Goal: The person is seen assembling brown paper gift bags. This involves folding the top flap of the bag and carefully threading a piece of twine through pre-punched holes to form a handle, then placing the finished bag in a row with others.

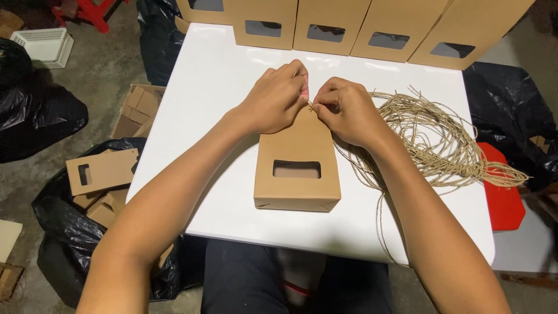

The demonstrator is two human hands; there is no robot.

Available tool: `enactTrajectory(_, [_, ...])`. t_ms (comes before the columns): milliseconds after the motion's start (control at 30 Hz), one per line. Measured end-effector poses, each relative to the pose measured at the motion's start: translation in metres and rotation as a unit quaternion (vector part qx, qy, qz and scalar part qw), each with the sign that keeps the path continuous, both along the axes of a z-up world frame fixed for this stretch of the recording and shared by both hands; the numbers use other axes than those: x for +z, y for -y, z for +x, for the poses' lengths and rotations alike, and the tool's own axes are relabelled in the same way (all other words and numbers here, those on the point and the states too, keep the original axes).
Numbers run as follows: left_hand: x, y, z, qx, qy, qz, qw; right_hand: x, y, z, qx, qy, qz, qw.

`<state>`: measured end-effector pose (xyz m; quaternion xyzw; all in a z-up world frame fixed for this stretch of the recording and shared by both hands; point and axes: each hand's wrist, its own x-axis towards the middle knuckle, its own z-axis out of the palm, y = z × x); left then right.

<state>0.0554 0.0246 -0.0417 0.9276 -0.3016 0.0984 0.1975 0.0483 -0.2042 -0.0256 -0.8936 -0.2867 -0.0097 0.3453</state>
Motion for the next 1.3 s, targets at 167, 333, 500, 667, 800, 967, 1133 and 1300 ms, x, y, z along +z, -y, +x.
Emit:
enactTrajectory(167, [-0.003,-0.004,0.004,0.009,-0.029,-0.028,0.999,-0.001,0.001,0.002,0.027,0.000,-0.011,1.000])
enactTrajectory(333, [-0.006,-0.005,0.003,0.022,-0.029,-0.005,0.999,-0.008,0.010,0.005,0.047,-0.016,0.012,0.999])
enactTrajectory(500, [-0.005,-0.004,0.001,0.054,-0.021,-0.002,0.998,-0.010,0.006,0.006,0.011,-0.016,-0.006,1.000])
enactTrajectory(667, [-0.004,-0.002,-0.003,0.061,-0.036,-0.008,0.997,0.004,-0.006,-0.008,-0.015,0.001,-0.008,1.000])
enactTrajectory(800, [-0.006,-0.001,-0.003,0.070,-0.033,-0.011,0.997,0.000,-0.005,-0.004,-0.029,0.014,-0.048,0.998])
enactTrajectory(967, [-0.003,-0.001,-0.003,0.072,-0.033,-0.015,0.997,0.002,-0.012,-0.008,-0.071,0.093,-0.137,0.984])
enactTrajectory(1133, [-0.003,0.000,-0.004,0.075,-0.039,-0.013,0.996,-0.002,-0.012,-0.012,-0.129,0.061,-0.144,0.979])
enactTrajectory(1300, [-0.002,0.000,-0.004,0.084,-0.044,-0.010,0.995,0.003,-0.016,-0.018,-0.109,0.113,-0.214,0.964])
